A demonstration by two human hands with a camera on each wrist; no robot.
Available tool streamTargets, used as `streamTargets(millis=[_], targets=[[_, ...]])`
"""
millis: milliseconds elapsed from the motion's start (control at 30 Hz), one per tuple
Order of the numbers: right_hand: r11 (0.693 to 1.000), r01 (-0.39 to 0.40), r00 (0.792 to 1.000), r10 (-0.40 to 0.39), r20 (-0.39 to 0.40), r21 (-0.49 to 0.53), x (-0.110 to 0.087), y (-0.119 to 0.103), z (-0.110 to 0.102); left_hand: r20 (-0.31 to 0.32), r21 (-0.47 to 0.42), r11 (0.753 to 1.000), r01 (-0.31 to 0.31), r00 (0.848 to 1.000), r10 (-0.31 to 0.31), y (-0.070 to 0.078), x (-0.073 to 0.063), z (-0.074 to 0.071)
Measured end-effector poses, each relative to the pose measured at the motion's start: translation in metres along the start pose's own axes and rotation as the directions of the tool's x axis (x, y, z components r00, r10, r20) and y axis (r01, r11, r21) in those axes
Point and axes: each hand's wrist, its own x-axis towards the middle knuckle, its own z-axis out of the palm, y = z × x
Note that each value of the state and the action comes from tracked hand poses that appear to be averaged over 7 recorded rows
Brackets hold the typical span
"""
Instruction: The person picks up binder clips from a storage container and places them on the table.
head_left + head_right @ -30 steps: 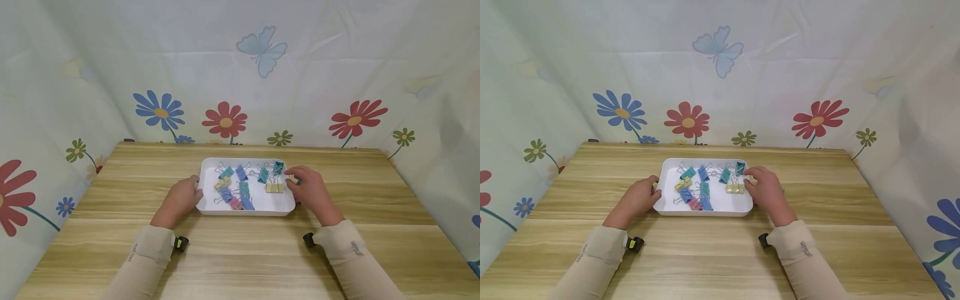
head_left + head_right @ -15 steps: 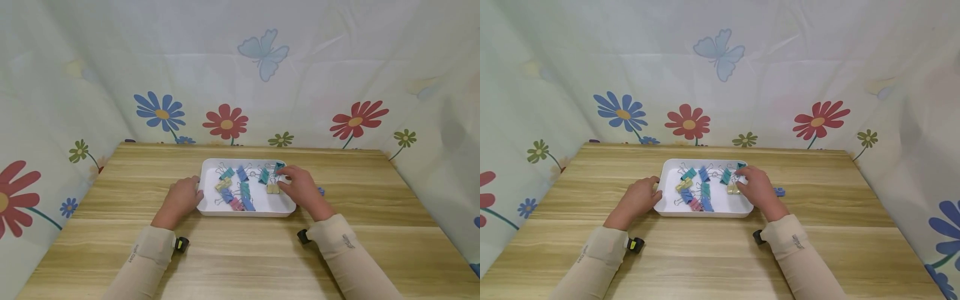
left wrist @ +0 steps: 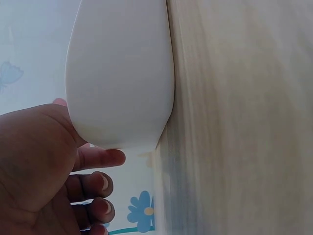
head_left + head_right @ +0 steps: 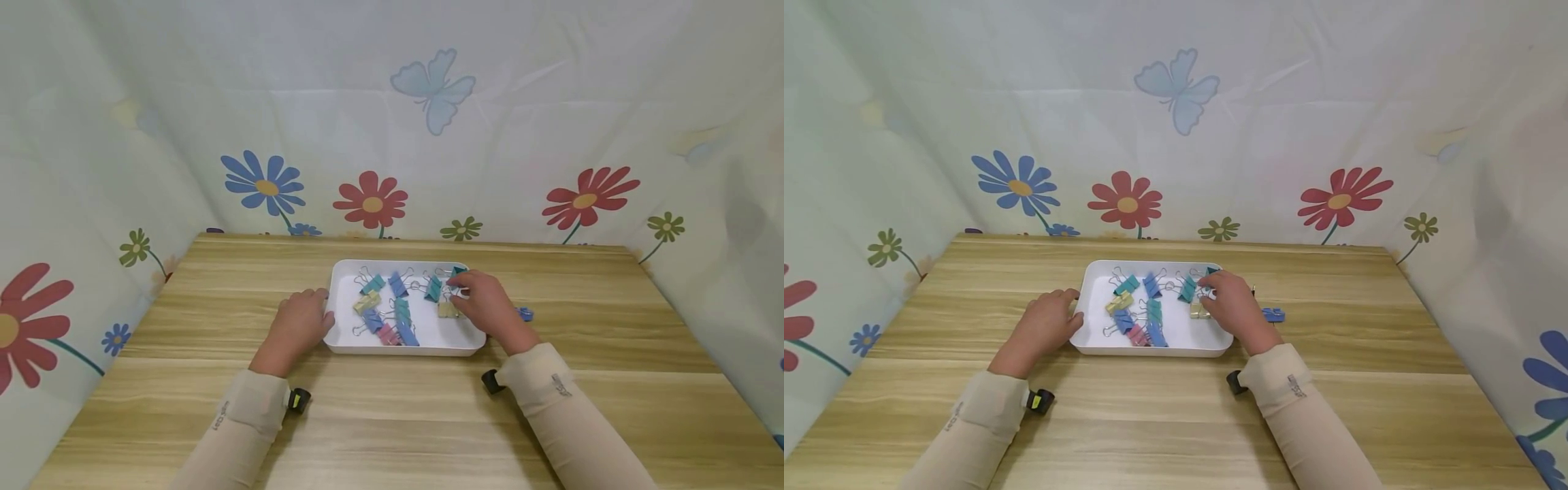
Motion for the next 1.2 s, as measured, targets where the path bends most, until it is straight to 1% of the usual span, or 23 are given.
streamTargets(millis=[200, 500, 700, 867, 1200], targets=[[1.0, -0.005, 1.0, 0.005, 0.005, -0.006, 0.0033, 0.0001, 0.0016, -0.011, -0.011, 1.0, -0.013, 1.0, 0.013, -0.0002, -0.0001, 0.0017], [1.0, 0.003, 1.0, -0.003, 0.001, -0.022, 0.0046, 0.0001, 0.0018, -0.009, -0.016, 1.0, -0.011, 1.0, 0.011, 0.0012, -0.0001, 0.003], [1.0, 0.001, 0.999, 0.0, 0.035, -0.028, 0.0056, -0.0011, -0.0008, -0.002, -0.019, 1.0, -0.002, 1.0, 0.002, 0.0033, -0.0009, 0.0002], [1.0, -0.02, 0.997, 0.021, 0.073, -0.013, 0.0046, -0.0007, -0.0018, 0.002, -0.023, 1.0, -0.002, 1.0, 0.002, 0.0035, -0.0015, 0.0003], [0.996, -0.057, 0.989, 0.048, 0.139, 0.066, 0.0, 0.0007, -0.006, -0.002, -0.018, 1.0, -0.005, 1.0, 0.005, 0.0002, -0.0004, 0.0023]])
